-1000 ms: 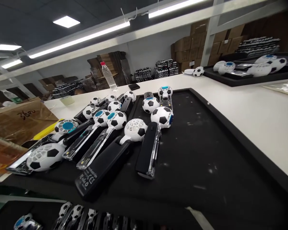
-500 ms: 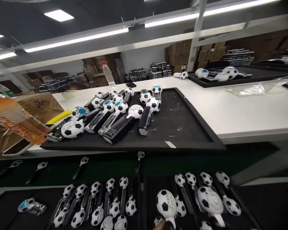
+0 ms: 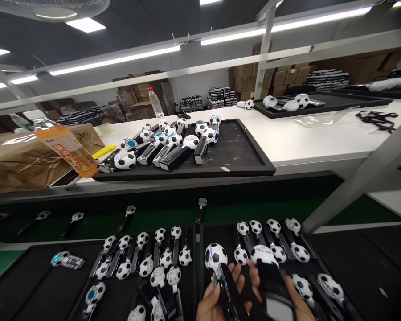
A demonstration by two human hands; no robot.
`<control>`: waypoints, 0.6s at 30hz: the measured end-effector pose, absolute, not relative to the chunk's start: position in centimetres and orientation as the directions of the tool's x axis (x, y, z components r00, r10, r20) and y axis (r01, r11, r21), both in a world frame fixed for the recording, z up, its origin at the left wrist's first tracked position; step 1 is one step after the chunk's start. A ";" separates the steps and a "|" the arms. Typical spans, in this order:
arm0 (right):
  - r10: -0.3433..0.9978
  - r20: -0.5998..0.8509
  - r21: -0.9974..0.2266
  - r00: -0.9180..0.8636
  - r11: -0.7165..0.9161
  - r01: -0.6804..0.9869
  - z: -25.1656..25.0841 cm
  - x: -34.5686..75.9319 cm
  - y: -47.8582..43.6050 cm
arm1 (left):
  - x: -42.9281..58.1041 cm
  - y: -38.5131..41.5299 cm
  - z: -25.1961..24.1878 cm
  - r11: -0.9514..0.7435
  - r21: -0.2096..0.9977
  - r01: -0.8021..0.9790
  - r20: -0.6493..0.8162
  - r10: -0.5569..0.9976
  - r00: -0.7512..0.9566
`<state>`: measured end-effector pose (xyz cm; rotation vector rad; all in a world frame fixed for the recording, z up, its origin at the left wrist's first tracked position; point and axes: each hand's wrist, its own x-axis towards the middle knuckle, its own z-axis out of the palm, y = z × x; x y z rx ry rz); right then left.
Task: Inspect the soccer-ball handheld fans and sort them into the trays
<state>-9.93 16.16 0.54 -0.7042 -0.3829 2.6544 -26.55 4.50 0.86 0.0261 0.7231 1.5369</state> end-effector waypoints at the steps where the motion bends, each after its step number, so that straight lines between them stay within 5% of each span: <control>1: 0.436 -0.412 -0.335 -0.800 -0.889 -0.312 1.3 -10.5 15.8 | -26.4 4.2 1.4 0.074 0.452 -0.889 -0.413 0.901 -0.135; 9: 0.404 -0.503 -0.035 -0.764 -0.893 -0.449 3.4 -11.6 13.2 | -24.0 4.9 6.9 -0.044 0.390 -0.920 -0.711 0.621 -0.331; 18: 0.410 -0.595 0.043 -0.691 -0.843 -0.537 4.7 -11.1 11.9 | -22.1 5.3 8.5 -0.084 0.338 -0.938 -0.729 0.607 -0.317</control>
